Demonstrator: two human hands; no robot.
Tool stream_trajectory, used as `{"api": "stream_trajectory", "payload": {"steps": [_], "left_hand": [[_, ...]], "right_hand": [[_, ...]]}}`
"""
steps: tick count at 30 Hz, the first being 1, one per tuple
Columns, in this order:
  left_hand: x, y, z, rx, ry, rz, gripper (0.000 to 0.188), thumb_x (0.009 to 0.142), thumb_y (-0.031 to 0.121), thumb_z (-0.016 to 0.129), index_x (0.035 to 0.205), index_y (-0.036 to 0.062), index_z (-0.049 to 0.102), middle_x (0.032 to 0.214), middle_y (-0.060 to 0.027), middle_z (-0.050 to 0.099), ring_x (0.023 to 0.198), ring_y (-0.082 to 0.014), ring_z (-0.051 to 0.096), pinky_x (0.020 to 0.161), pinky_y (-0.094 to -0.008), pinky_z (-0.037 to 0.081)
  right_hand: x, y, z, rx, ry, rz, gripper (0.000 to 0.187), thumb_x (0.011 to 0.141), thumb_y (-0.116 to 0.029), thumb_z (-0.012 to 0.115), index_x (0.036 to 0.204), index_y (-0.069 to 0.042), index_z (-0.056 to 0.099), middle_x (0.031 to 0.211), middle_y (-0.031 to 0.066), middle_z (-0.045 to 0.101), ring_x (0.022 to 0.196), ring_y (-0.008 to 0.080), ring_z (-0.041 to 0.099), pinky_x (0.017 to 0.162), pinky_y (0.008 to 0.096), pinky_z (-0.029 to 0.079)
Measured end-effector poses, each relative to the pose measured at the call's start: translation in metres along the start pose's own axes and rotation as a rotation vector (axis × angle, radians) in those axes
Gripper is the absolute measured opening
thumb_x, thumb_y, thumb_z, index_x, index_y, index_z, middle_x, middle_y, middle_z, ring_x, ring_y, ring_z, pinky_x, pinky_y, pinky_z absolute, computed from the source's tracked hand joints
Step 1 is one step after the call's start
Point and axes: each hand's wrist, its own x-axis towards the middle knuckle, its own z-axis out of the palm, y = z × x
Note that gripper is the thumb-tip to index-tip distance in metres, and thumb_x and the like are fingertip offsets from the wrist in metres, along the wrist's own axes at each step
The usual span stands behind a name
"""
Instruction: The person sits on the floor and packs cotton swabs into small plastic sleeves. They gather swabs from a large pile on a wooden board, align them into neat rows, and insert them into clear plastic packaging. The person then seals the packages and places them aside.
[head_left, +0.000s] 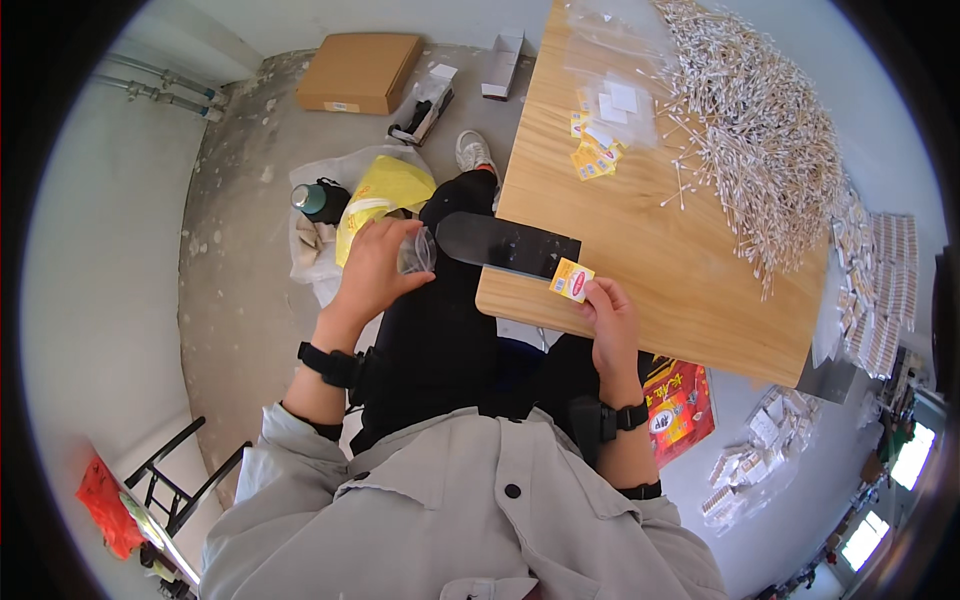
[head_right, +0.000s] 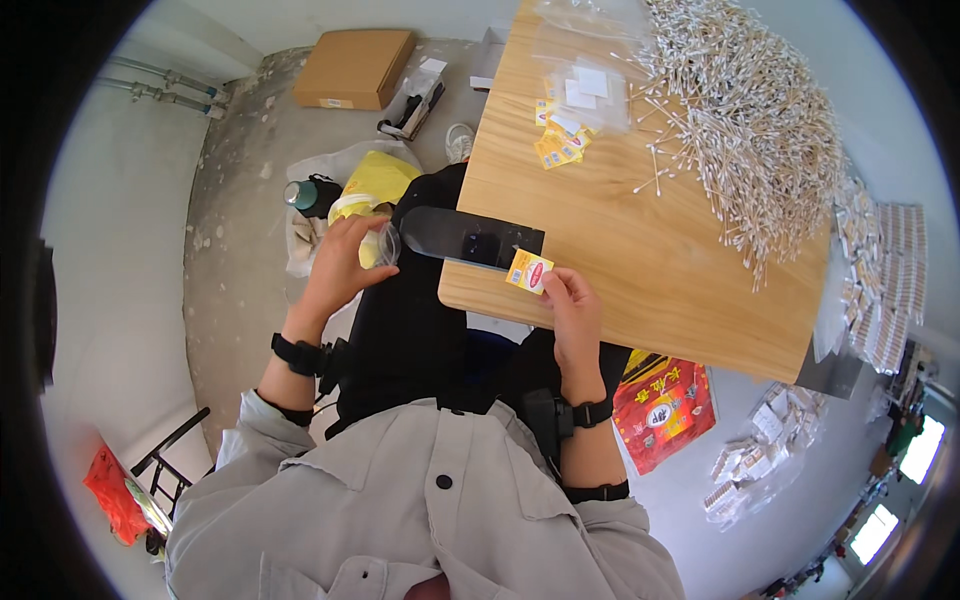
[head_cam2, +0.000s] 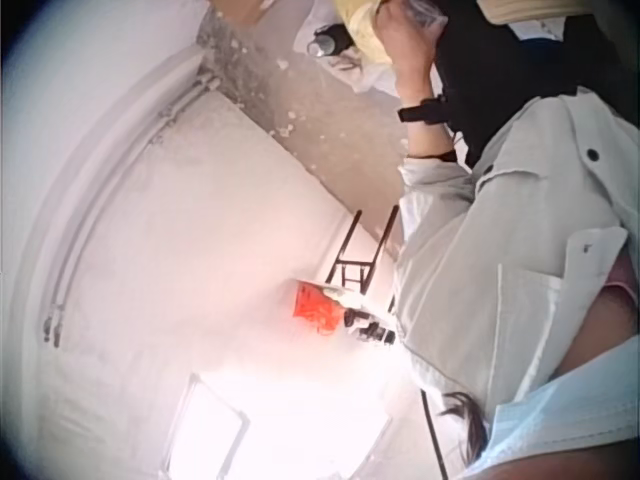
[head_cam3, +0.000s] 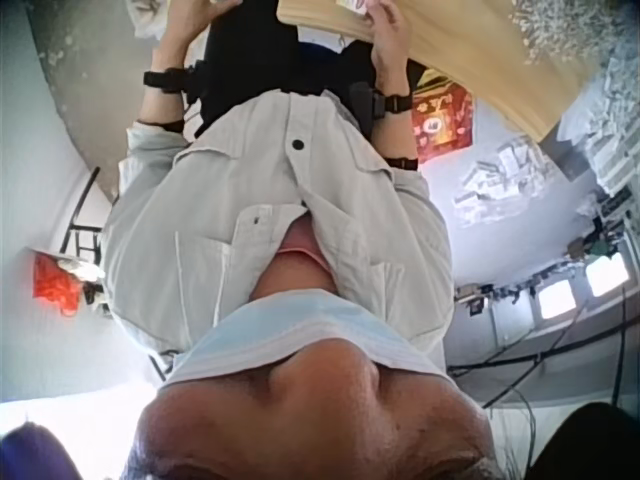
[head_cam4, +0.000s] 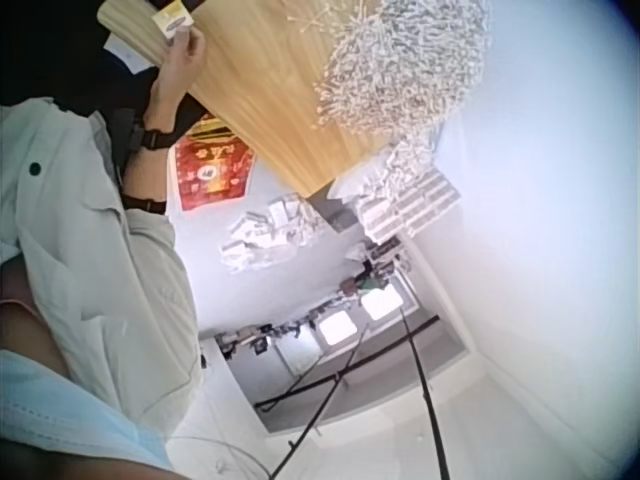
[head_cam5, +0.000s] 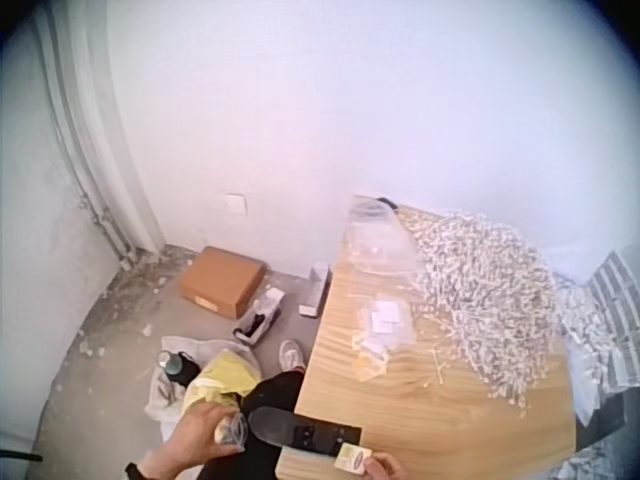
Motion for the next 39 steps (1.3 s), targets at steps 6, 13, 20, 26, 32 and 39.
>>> {"api": "stream_trajectory", "payload": {"steps": [6,13,20,26,32,39], "left_hand": [[0.025,0.002,0.002,0.045,-0.100,0.046,0.067,0.064,0.021,0.085,0.124,0.0079,0.058,0.113,-0.0125,0.062,0.111,-0.0348,0.055,0.106,-0.0446,0.038],[0.048,0.022,-0.002,0.047,-0.148,0.197,0.072,0.061,0.019,0.086,0.126,0.0078,0.057,0.113,-0.0137,0.060,0.113,-0.0357,0.054,0.110,-0.0461,0.037],[0.061,0.049,0.025,-0.033,-0.106,0.307,0.073,0.056,0.016,0.089,0.122,0.0070,0.060,0.115,-0.0136,0.055,0.113,-0.0352,0.052,0.099,-0.0432,0.043],[0.041,0.081,0.053,0.239,-0.071,0.262,0.091,0.062,0.035,0.086,0.135,-0.0035,0.047,0.137,-0.0170,0.044,0.130,-0.0355,0.042,0.111,-0.0501,0.033],[0.012,0.103,0.074,0.258,-0.160,0.178,0.120,0.064,0.060,0.077,0.143,-0.0153,0.027,0.155,-0.0309,0.020,0.147,-0.0421,0.018,0.117,-0.0543,0.020],[0.020,0.126,0.078,0.206,-0.179,0.079,0.107,0.074,0.046,0.078,0.148,-0.0079,0.023,0.157,-0.0285,0.015,0.148,-0.0436,0.013,0.116,-0.0581,0.016]], "right_hand": [[-0.002,-0.003,-0.001,-0.135,-0.024,-0.020,0.017,0.093,-0.016,0.066,0.099,0.000,0.067,0.086,-0.0004,0.063,0.079,0.0063,0.056,0.075,0.0223,0.046],[0.002,0.002,-0.004,-0.070,-0.030,0.001,0.018,0.093,-0.016,0.066,0.100,0.000,0.067,0.088,0.0004,0.064,0.078,0.0070,0.057,0.075,0.0223,0.047],[0.005,-0.006,-0.006,-0.063,0.006,0.052,0.020,0.095,-0.017,0.064,0.103,0.001,0.065,0.094,0.0049,0.068,0.077,0.0091,0.062,0.067,0.0227,0.050],[0.042,-0.034,-0.004,-0.075,0.029,-0.045,0.020,0.099,-0.018,0.058,0.106,0.001,0.061,0.095,0.0087,0.069,0.078,0.0139,0.070,0.061,0.0227,0.051],[0.123,-0.074,0.000,-0.162,0.083,-0.283,0.018,0.098,-0.013,0.056,0.107,0.002,0.061,0.093,0.0086,0.069,0.078,0.0143,0.070,0.058,0.0236,0.053],[0.170,-0.094,-0.008,-0.535,0.431,-0.565,0.027,0.086,-0.013,0.067,0.108,0.000,0.062,0.096,0.0103,0.063,0.085,0.0212,0.065,0.071,0.0331,0.052]]}}
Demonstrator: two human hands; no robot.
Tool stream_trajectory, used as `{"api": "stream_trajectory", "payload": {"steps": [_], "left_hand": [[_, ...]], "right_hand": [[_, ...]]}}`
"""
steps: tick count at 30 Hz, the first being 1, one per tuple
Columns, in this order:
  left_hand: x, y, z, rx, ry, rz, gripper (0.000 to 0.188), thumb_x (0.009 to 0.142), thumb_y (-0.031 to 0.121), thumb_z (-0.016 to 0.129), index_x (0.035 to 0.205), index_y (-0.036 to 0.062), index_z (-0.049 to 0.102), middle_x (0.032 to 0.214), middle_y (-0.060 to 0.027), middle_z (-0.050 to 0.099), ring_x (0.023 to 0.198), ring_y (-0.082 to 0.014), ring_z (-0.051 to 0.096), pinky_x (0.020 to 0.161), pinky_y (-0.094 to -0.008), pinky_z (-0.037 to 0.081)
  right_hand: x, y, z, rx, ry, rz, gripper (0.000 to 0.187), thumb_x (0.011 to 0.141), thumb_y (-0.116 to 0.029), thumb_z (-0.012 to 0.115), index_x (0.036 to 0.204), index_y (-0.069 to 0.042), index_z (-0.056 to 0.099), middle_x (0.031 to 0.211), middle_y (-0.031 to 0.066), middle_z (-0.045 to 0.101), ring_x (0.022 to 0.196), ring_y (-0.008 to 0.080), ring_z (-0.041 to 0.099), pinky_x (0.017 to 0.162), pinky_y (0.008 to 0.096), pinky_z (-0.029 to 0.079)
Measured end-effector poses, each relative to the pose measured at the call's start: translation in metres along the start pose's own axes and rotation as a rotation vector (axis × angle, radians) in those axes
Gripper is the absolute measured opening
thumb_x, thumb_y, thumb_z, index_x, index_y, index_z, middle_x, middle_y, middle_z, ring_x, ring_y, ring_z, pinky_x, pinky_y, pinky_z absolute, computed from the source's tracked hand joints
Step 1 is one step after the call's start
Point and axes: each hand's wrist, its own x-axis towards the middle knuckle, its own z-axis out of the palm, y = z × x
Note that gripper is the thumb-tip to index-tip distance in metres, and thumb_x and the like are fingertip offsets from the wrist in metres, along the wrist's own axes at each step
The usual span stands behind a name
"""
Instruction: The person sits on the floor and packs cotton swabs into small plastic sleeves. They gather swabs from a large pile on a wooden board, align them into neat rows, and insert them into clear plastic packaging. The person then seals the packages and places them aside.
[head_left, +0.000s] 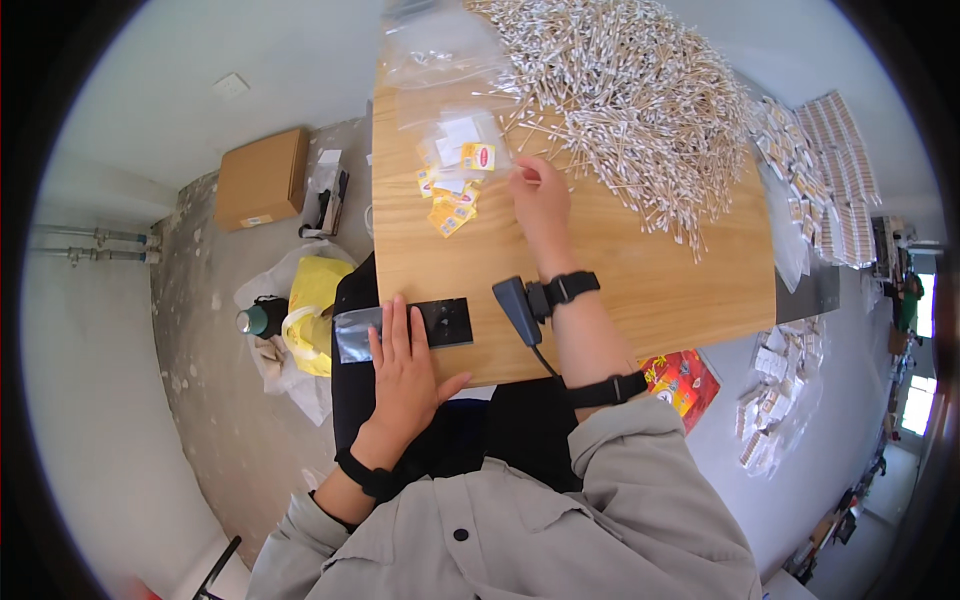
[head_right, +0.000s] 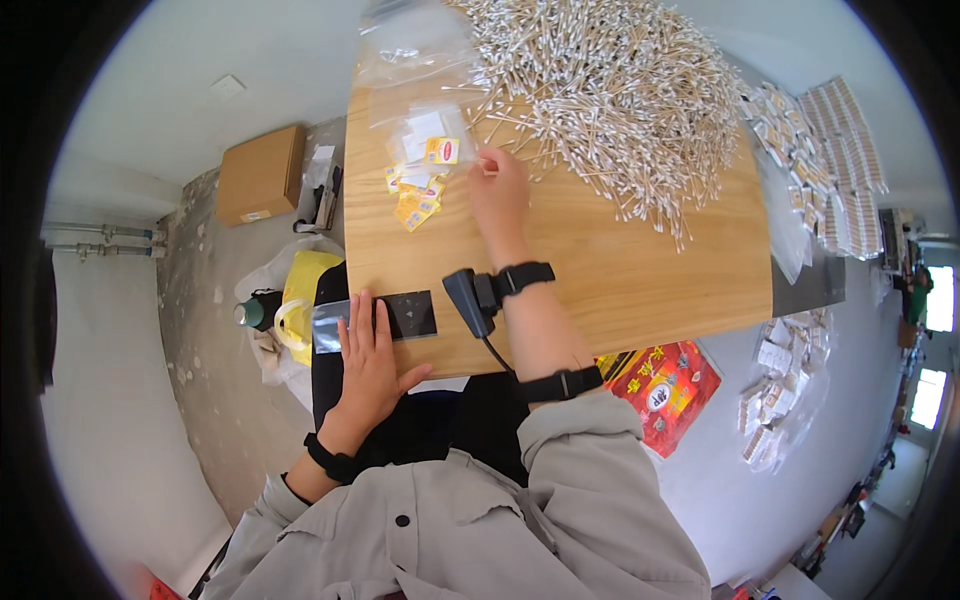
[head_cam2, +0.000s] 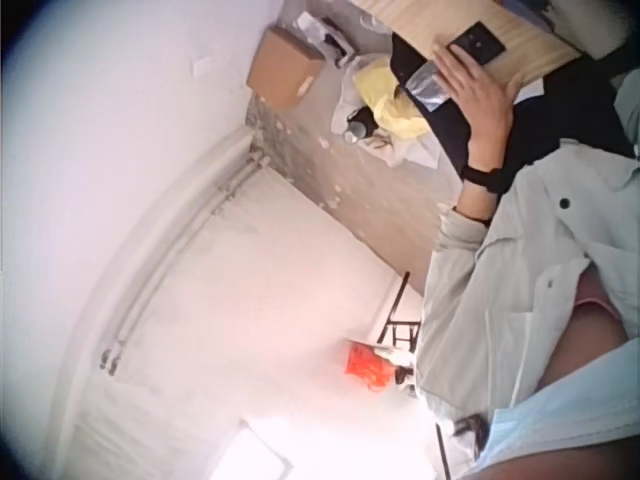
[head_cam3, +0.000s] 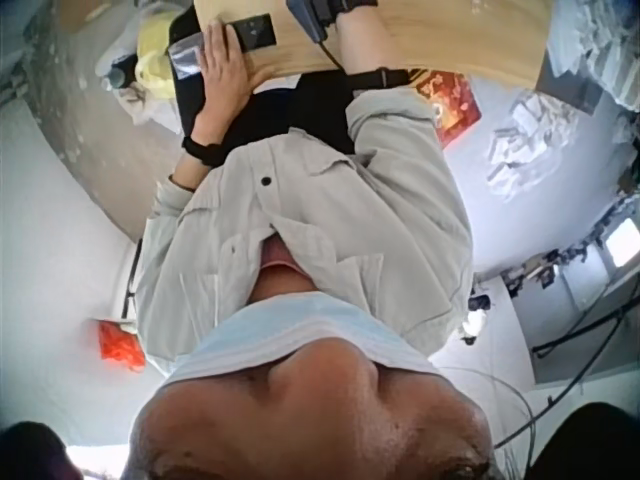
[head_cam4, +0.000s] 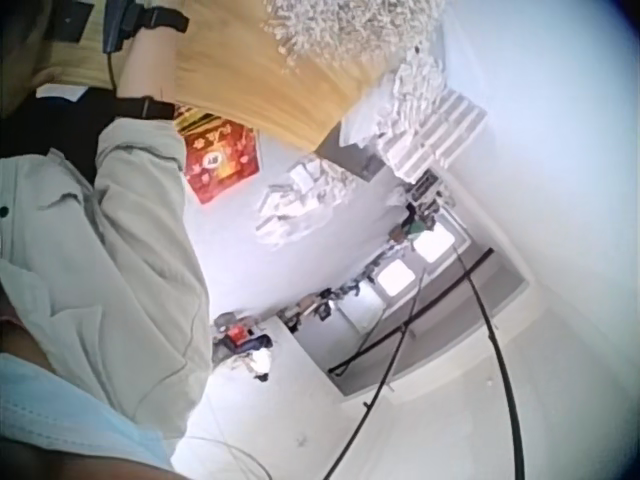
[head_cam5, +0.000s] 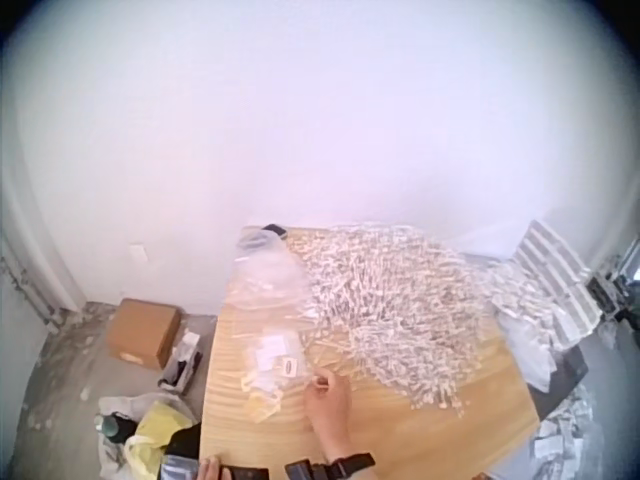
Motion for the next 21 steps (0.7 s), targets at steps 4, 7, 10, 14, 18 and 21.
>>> {"api": "stream_trajectory", "payload": {"steps": [4,7,10,14,18,21], "left_hand": [[0.015,0.017,0.002,-0.094,0.055,0.071,0.095,0.074,0.033,0.081,0.146,-0.0037,0.031,0.154,-0.0270,0.020,0.146,-0.0445,0.016,0.116,-0.0576,0.018],[0.039,0.037,0.014,-0.162,0.094,0.170,0.090,0.074,0.028,0.081,0.144,-0.0024,0.035,0.152,-0.0270,0.024,0.144,-0.0456,0.020,0.116,-0.0576,0.019],[0.066,0.062,0.026,-0.206,0.127,0.255,0.089,0.074,0.027,0.080,0.145,-0.0011,0.035,0.153,-0.0256,0.026,0.144,-0.0432,0.022,0.117,-0.0559,0.019],[0.100,0.077,0.047,-0.122,0.197,0.326,0.086,0.079,0.034,0.074,0.147,-0.0006,0.034,0.157,-0.0212,0.025,0.148,-0.0351,0.020,0.118,-0.0535,0.019],[0.113,0.081,0.062,-0.020,0.164,0.276,0.082,0.085,0.042,0.065,0.148,-0.0003,0.034,0.159,-0.0178,0.025,0.149,-0.0305,0.018,0.119,-0.0521,0.016],[0.111,0.086,0.058,0.012,0.128,0.272,0.078,0.087,0.043,0.061,0.147,-0.0004,0.035,0.159,-0.0169,0.025,0.149,-0.0298,0.018,0.119,-0.0515,0.015]], "right_hand": [[-0.008,0.026,-0.029,-0.523,0.372,-0.347,0.030,0.078,-0.015,0.075,0.104,-0.005,0.065,0.092,0.0105,0.057,0.092,0.0283,0.057,0.080,0.0398,0.047],[-0.006,0.048,-0.054,-0.455,0.121,-0.307,0.025,0.079,-0.014,0.074,0.101,-0.007,0.066,0.093,0.0120,0.058,0.086,0.0308,0.058,0.076,0.0408,0.048],[-0.016,0.055,-0.070,-0.326,-0.031,-0.225,0.018,0.081,-0.009,0.071,0.098,-0.007,0.067,0.093,0.0133,0.058,0.081,0.0316,0.058,0.073,0.0412,0.048],[-0.045,0.042,-0.082,-0.246,-0.228,-0.344,0.018,0.085,-0.007,0.067,0.103,-0.007,0.068,0.093,0.0131,0.056,0.078,0.0308,0.058,0.072,0.0401,0.049],[-0.017,0.041,-0.078,-0.100,-0.212,-0.188,0.029,0.086,-0.013,0.069,0.114,-0.010,0.066,0.101,0.0127,0.053,0.082,0.0292,0.059,0.075,0.0380,0.050],[0.024,0.030,-0.061,-0.332,-0.075,-0.237,0.032,0.085,-0.018,0.071,0.116,-0.010,0.065,0.104,0.0128,0.051,0.087,0.0295,0.059,0.077,0.0394,0.050]]}}
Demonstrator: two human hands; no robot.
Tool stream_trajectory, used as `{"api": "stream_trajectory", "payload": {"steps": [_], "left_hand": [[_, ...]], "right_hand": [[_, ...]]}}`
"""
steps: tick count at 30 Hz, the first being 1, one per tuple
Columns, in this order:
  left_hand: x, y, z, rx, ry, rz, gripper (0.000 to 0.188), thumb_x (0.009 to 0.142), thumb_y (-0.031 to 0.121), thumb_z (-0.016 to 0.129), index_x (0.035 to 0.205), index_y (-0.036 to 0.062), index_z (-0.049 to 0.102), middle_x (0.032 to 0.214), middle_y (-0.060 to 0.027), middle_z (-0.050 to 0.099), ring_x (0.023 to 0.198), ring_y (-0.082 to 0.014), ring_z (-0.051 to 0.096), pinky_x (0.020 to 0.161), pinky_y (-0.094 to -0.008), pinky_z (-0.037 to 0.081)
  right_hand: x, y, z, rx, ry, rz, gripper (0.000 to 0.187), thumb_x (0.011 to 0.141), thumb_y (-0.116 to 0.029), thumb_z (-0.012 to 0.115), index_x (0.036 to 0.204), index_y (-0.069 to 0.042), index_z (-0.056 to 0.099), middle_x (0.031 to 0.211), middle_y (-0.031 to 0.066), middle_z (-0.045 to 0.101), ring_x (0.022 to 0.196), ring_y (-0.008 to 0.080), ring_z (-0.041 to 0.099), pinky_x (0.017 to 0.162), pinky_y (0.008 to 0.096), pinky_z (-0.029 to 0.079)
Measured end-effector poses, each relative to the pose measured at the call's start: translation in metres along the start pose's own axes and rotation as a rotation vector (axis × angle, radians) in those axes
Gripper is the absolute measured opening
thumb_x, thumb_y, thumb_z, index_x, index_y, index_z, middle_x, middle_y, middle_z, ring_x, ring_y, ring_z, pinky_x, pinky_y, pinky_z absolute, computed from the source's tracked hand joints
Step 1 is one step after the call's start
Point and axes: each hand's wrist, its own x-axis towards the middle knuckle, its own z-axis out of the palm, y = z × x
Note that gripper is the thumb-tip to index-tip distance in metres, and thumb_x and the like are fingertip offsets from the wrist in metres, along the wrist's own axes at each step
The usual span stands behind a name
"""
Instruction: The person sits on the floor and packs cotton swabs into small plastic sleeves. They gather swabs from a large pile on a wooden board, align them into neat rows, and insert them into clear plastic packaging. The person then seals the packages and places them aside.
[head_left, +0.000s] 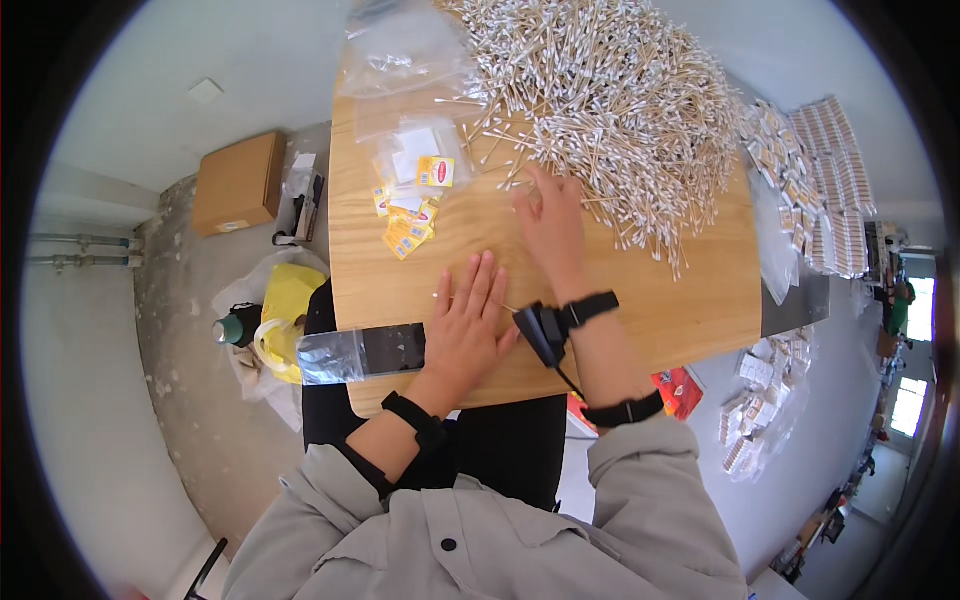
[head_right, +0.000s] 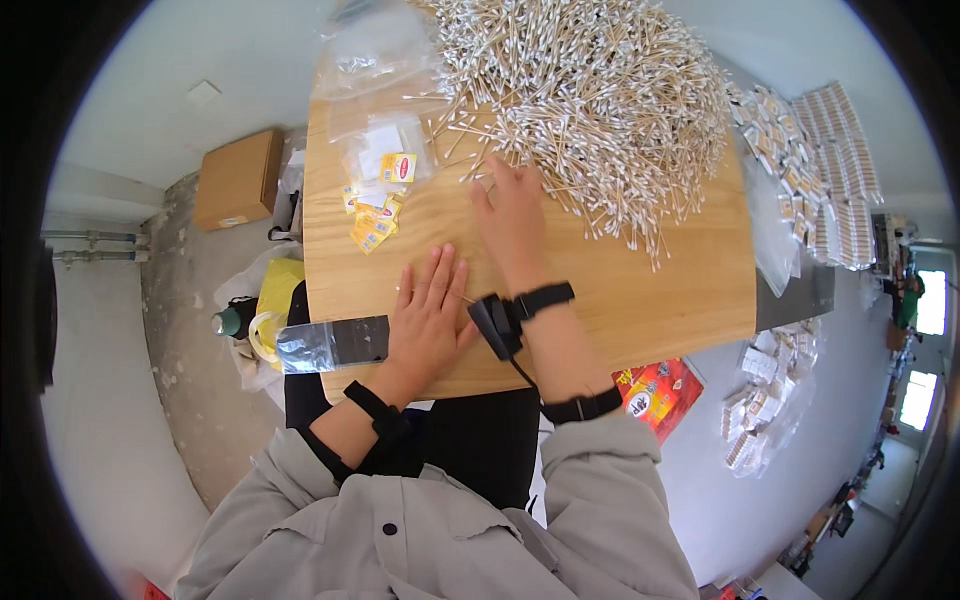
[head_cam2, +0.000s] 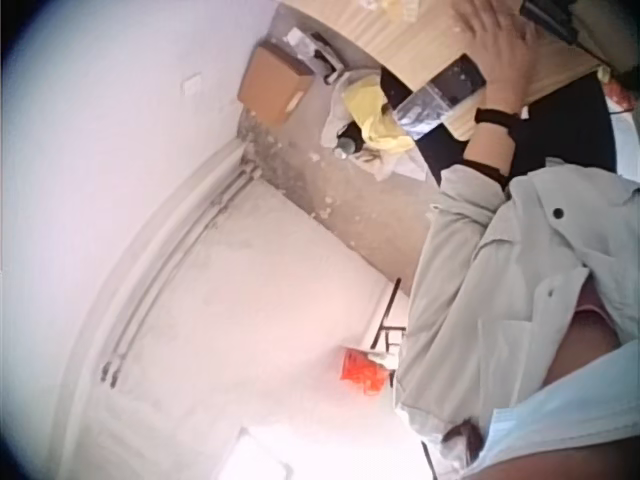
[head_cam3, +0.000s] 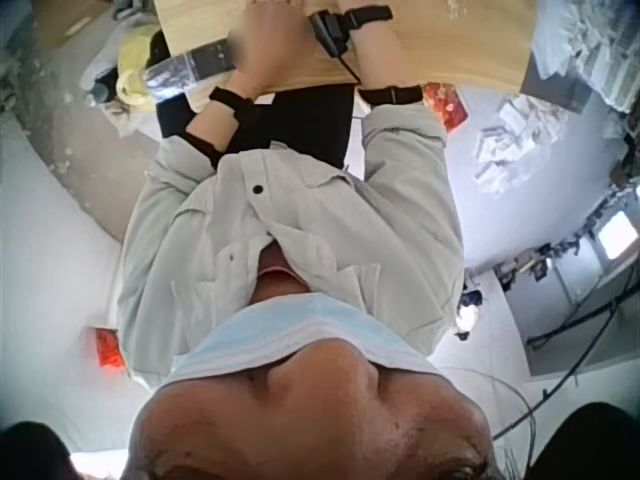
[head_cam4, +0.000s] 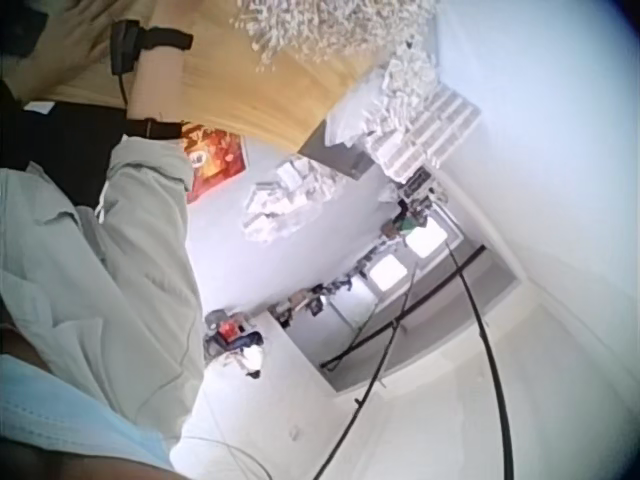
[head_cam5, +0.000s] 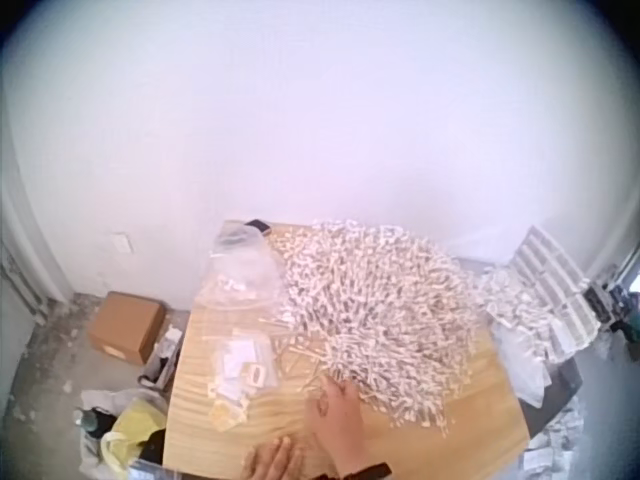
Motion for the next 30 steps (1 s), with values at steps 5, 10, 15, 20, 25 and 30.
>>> {"api": "stream_trajectory", "payload": {"steps": [5,10,15,20,25,30], "left_hand": [[0.001,-0.002,-0.003,-0.016,-0.008,0.008,0.073,0.088,0.041,0.060,0.145,-0.0008,0.040,0.159,-0.0170,0.025,0.149,-0.0298,0.020,0.119,-0.0511,0.015],[0.000,0.001,-0.002,-0.007,0.001,0.003,0.071,0.089,0.040,0.060,0.144,-0.0010,0.041,0.158,-0.0172,0.028,0.148,-0.0297,0.022,0.119,-0.0502,0.017],[-0.003,-0.006,0.003,-0.069,0.004,0.117,0.071,0.088,0.033,0.063,0.145,-0.0007,0.039,0.157,-0.0168,0.029,0.147,-0.0292,0.024,0.119,-0.0489,0.019],[-0.003,-0.005,-0.004,-0.081,0.054,0.110,0.074,0.086,0.030,0.065,0.146,-0.0002,0.036,0.157,-0.0166,0.030,0.147,-0.0294,0.026,0.118,-0.0508,0.019],[-0.002,0.000,-0.005,-0.024,0.041,0.052,0.070,0.087,0.035,0.061,0.144,-0.0002,0.042,0.153,-0.0148,0.036,0.147,-0.0274,0.025,0.119,-0.0516,0.017],[-0.004,-0.004,0.007,-0.019,0.059,0.066,0.056,0.086,0.037,0.061,0.127,-0.0008,0.059,0.130,-0.0177,0.056,0.134,-0.0332,0.043,0.118,-0.0546,0.019]], "right_hand": [[0.028,-0.002,0.019,-0.201,0.104,-0.098,0.018,0.081,-0.012,0.070,0.098,-0.008,0.067,0.099,0.0140,0.053,0.091,0.0311,0.056,0.076,0.0427,0.048],[0.008,0.031,0.007,-0.069,0.092,-0.133,0.011,0.077,-0.004,0.069,0.087,-0.007,0.066,0.091,0.0103,0.056,0.086,0.0312,0.056,0.074,0.0423,0.047],[-0.045,0.033,-0.017,0.045,0.001,-0.199,0.010,0.078,-0.001,0.068,0.087,-0.005,0.067,0.090,0.0101,0.057,0.082,0.0303,0.057,0.072,0.0401,0.047],[-0.066,0.010,-0.023,0.307,-0.133,-0.119,0.012,0.081,-0.005,0.069,0.093,-0.005,0.066,0.095,0.0121,0.055,0.085,0.0281,0.058,0.073,0.0396,0.047],[0.008,-0.004,0.010,0.080,-0.024,-0.015,0.029,0.084,-0.018,0.070,0.105,-0.001,0.062,0.099,0.0155,0.054,0.092,0.0295,0.057,0.081,0.0410,0.048],[0.065,-0.024,0.061,-0.290,0.101,-0.037,0.049,0.079,-0.037,0.073,0.105,0.004,0.061,0.102,0.0197,0.055,0.097,0.0348,0.057,0.087,0.0465,0.046]]}}
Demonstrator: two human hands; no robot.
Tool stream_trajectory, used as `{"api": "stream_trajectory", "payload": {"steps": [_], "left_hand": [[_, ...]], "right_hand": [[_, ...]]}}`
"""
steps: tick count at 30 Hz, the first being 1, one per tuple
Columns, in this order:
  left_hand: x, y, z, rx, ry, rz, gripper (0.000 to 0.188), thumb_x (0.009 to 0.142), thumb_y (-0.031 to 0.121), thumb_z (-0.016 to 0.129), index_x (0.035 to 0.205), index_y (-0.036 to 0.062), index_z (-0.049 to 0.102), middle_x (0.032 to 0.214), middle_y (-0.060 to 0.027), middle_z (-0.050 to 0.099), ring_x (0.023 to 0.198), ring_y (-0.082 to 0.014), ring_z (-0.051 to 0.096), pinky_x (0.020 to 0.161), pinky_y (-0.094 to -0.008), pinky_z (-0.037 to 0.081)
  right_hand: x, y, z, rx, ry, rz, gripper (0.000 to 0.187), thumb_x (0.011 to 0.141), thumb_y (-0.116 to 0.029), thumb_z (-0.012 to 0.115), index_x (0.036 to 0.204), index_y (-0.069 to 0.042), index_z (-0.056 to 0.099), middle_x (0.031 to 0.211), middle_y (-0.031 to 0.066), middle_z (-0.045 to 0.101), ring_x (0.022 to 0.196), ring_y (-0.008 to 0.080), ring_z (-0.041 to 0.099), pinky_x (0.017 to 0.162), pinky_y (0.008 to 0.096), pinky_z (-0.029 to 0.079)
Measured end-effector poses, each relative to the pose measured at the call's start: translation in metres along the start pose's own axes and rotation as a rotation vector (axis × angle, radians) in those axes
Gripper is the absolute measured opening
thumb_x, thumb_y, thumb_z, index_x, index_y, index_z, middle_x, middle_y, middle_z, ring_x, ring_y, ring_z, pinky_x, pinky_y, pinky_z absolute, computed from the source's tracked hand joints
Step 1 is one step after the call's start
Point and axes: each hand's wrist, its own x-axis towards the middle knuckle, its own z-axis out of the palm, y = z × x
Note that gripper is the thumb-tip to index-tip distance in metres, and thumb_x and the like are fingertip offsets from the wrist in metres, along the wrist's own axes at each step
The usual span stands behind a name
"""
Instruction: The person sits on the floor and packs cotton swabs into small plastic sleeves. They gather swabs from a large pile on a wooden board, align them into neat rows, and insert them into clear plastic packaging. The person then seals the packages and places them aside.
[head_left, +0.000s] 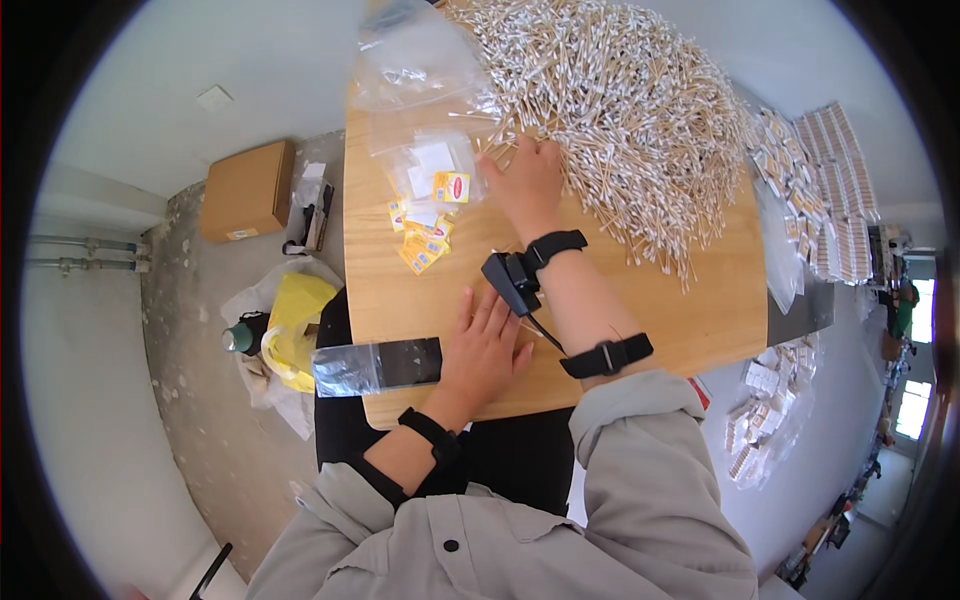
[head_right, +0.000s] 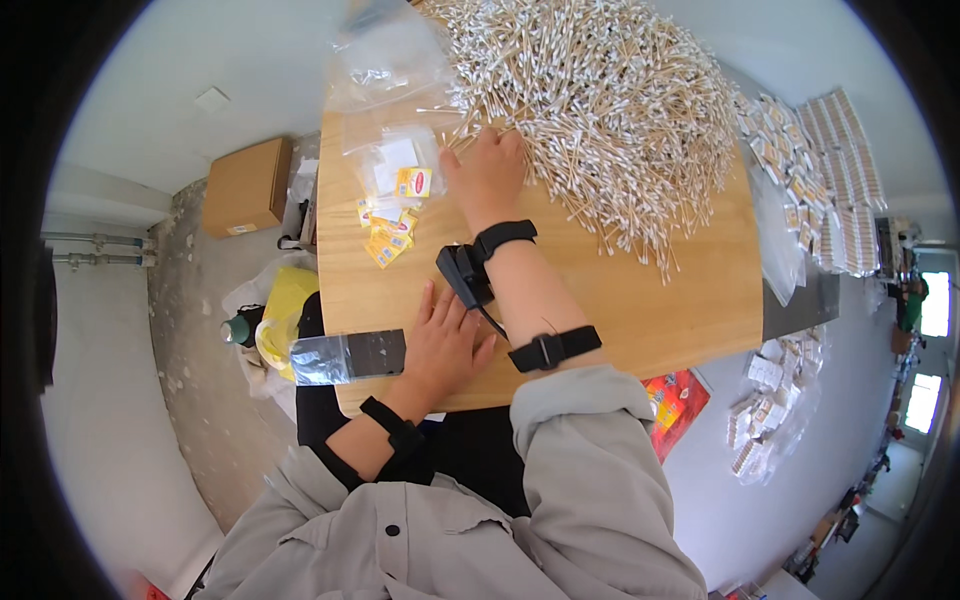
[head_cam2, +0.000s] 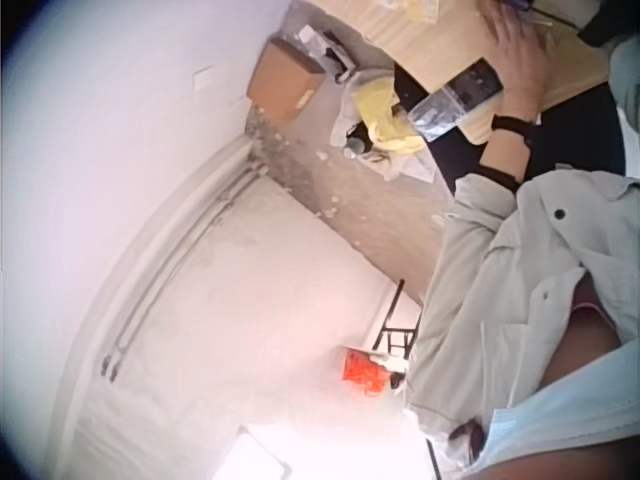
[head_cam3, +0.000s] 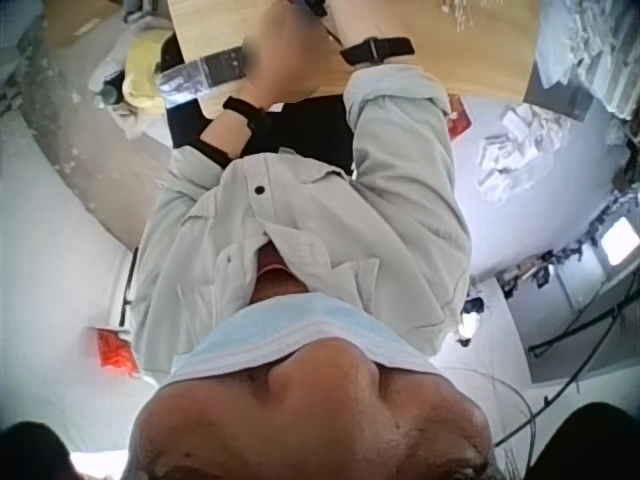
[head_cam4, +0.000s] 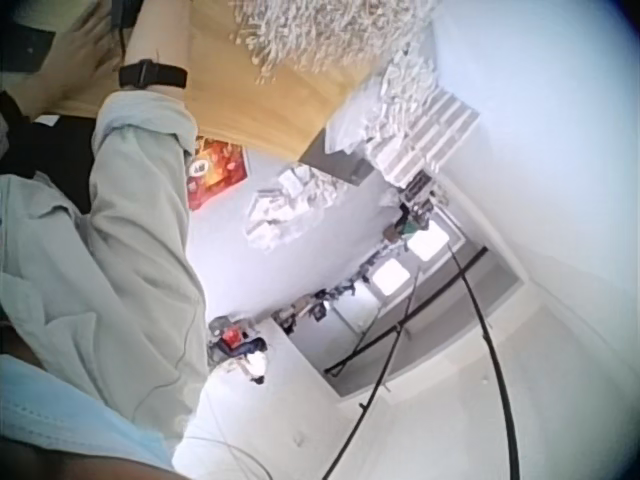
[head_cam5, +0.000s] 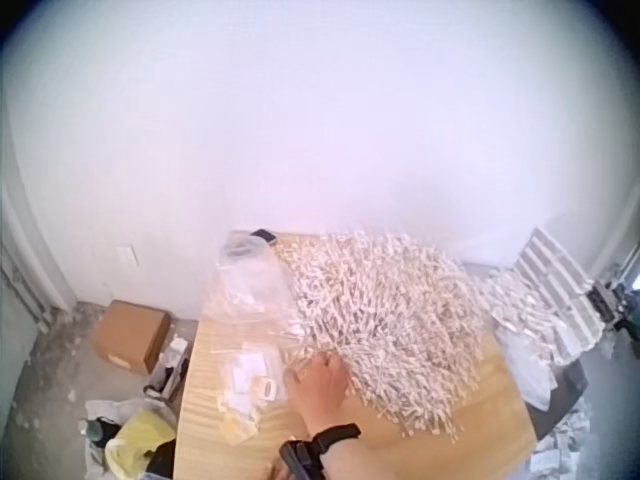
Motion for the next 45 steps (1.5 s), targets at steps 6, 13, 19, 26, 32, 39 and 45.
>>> {"api": "stream_trajectory", "payload": {"steps": [6,13,19,26,32,39,45], "left_hand": [[0.001,0.000,-0.005,-0.040,0.012,0.000,0.060,0.086,0.036,0.061,0.132,-0.0010,0.054,0.142,-0.0183,0.047,0.142,-0.0317,0.034,0.119,-0.0537,0.018],[0.003,0.001,-0.007,-0.068,-0.005,-0.012,0.067,0.085,0.033,0.062,0.140,-0.0006,0.045,0.155,-0.0164,0.033,0.147,-0.0296,0.027,0.119,-0.0519,0.018],[0.001,0.000,-0.006,-0.045,-0.002,-0.001,0.070,0.085,0.033,0.063,0.143,0.0007,0.042,0.156,-0.0157,0.031,0.147,-0.0301,0.025,0.119,-0.0514,0.018],[-0.001,0.000,-0.004,-0.037,0.033,0.015,0.070,0.085,0.034,0.064,0.144,0.0014,0.042,0.156,-0.0194,0.029,0.147,-0.0336,0.023,0.119,-0.0517,0.019],[-0.002,0.000,-0.005,-0.046,0.083,0.004,0.076,0.085,0.035,0.065,0.147,-0.0003,0.036,0.156,-0.0231,0.025,0.147,-0.0373,0.021,0.119,-0.0521,0.018],[0.003,0.007,-0.006,0.007,0.065,-0.080,0.083,0.088,0.043,0.061,0.147,-0.0056,0.031,0.156,-0.0231,0.027,0.148,-0.0348,0.021,0.119,-0.0516,0.016],[0.000,0.006,0.000,0.113,0.020,-0.110,0.086,0.090,0.054,0.053,0.148,-0.0049,0.031,0.157,-0.0192,0.027,0.149,-0.0296,0.019,0.120,-0.0509,0.012]], "right_hand": [[0.019,0.004,-0.001,-0.122,-0.069,0.056,0.039,0.076,-0.031,0.073,0.101,-0.002,0.066,0.103,0.0196,0.057,0.096,0.0378,0.059,0.085,0.0484,0.047],[0.003,0.056,-0.019,0.090,-0.136,-0.072,0.016,0.078,-0.011,0.068,0.094,-0.009,0.069,0.091,0.0144,0.060,0.089,0.0349,0.061,0.079,0.0446,0.050],[-0.047,0.063,-0.044,0.118,-0.015,-0.250,0.014,0.077,-0.006,0.070,0.091,-0.009,0.071,0.084,0.0110,0.059,0.082,0.0316,0.059,0.072,0.0429,0.048],[-0.100,0.067,-0.071,0.293,-0.131,-0.283,0.015,0.078,-0.004,0.069,0.092,-0.009,0.073,0.084,0.0091,0.059,0.080,0.0298,0.058,0.072,0.0411,0.048],[-0.110,0.061,-0.080,0.462,-0.169,-0.234,0.023,0.075,-0.006,0.069,0.097,-0.012,0.073,0.097,0.0090,0.058,0.091,0.0292,0.058,0.082,0.0400,0.048],[-0.100,0.066,-0.077,0.317,-0.149,-0.306,0.024,0.073,-0.011,0.073,0.098,-0.011,0.073,0.106,0.0124,0.056,0.104,0.0319,0.053,0.089,0.0413,0.046],[-0.123,0.086,-0.081,0.406,-0.134,-0.250,0.025,0.072,-0.015,0.079,0.095,-0.009,0.071,0.105,0.0123,0.057,0.103,0.0314,0.055,0.086,0.0411,0.048]]}}
